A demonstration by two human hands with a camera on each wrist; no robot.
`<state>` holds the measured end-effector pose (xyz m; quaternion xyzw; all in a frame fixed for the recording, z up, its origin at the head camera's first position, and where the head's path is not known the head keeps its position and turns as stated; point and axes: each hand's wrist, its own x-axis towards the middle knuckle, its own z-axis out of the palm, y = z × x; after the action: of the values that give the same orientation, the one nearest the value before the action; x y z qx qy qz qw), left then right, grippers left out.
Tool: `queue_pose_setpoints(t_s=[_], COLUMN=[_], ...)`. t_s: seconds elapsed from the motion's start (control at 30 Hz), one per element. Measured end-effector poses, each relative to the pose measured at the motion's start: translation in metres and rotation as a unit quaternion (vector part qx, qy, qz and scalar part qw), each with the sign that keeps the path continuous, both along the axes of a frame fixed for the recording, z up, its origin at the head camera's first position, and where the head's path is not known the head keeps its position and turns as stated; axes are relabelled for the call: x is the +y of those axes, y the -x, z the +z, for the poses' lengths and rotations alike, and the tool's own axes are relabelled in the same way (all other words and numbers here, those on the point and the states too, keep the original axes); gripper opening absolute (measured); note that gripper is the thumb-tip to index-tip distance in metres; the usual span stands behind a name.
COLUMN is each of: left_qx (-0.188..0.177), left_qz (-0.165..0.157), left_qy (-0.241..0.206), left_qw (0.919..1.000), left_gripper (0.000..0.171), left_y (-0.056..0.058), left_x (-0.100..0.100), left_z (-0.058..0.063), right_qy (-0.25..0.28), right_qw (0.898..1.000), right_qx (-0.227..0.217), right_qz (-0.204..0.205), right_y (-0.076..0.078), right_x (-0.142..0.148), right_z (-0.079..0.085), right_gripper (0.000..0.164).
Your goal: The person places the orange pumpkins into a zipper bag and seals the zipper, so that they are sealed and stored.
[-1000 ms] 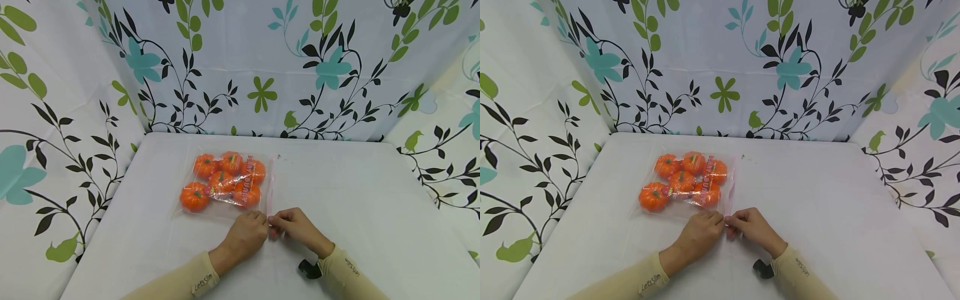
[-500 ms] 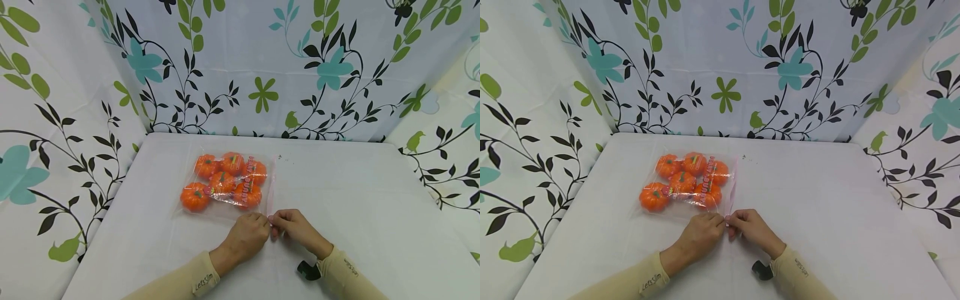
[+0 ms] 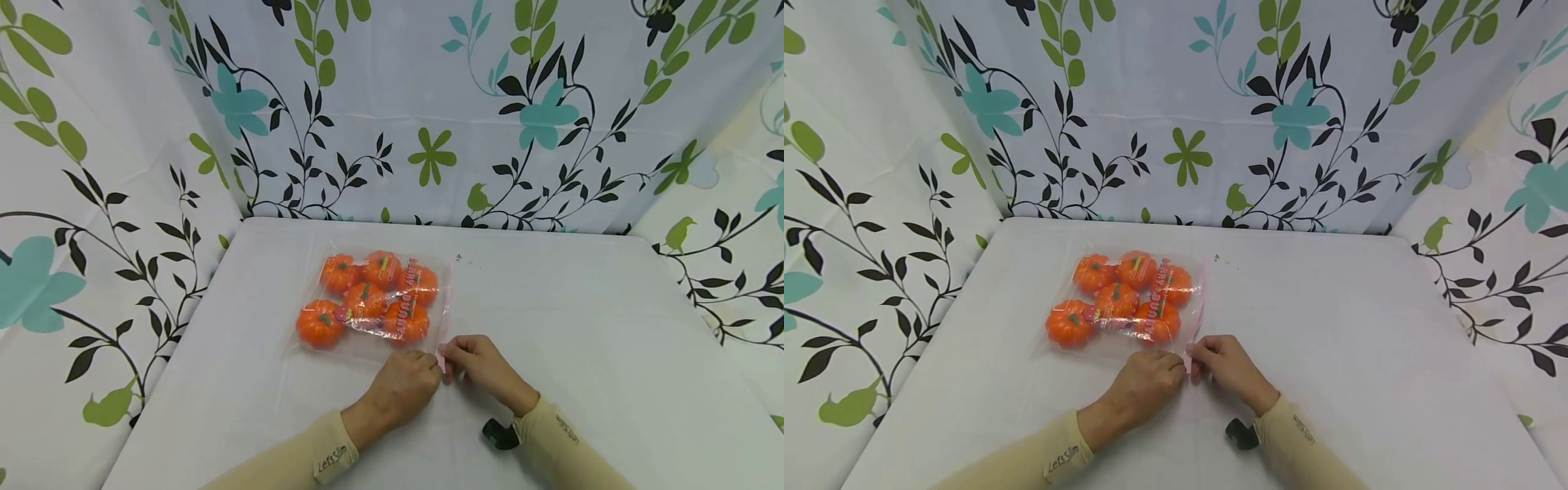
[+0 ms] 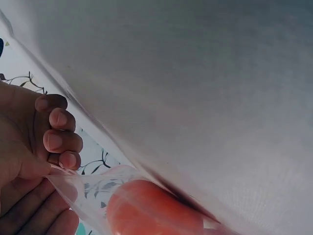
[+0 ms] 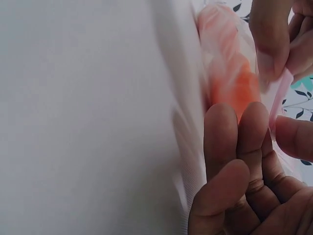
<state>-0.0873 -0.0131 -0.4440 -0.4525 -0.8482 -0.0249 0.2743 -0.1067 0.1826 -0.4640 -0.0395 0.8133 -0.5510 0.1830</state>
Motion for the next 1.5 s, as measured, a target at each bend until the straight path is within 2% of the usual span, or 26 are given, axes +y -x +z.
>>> queue_pose_setpoints(t_s=[0.23, 0.63, 1.17, 1.5], left_qx=[-0.009, 0.003, -0.024, -0.008], left_qz=[0.0, -0.008, -0.016, -0.024], left_qy=[-0.006, -0.028, -0.056, -0.073], left_qw=[0.9999, 0.9996, 0.998, 0.997], left_gripper=[0.006, 0.008, 0.006, 0.01], left_y=[0.0, 0.001, -0.005, -0.005], left_x=[-0.002, -0.004, -0.006, -0.007], left_z=[0.0, -0.003, 0.003, 0.002], right_qy=[-0.009, -0.013, -0.017, -0.025], right_qw=[1.0, 0.999, 0.998, 0.997], right_qx=[0.005, -0.003, -0.005, 0.0], right_qz=[-0.011, -0.036, -0.063, -0.077], right_y=[0.008, 0.024, 0.049, 0.068], right_x=[-0.002, -0.001, 0.005, 0.013], right_z=[0.001, -0.001, 0.002, 0.003], right_gripper=[0.035, 0.034, 0.034, 0.034])
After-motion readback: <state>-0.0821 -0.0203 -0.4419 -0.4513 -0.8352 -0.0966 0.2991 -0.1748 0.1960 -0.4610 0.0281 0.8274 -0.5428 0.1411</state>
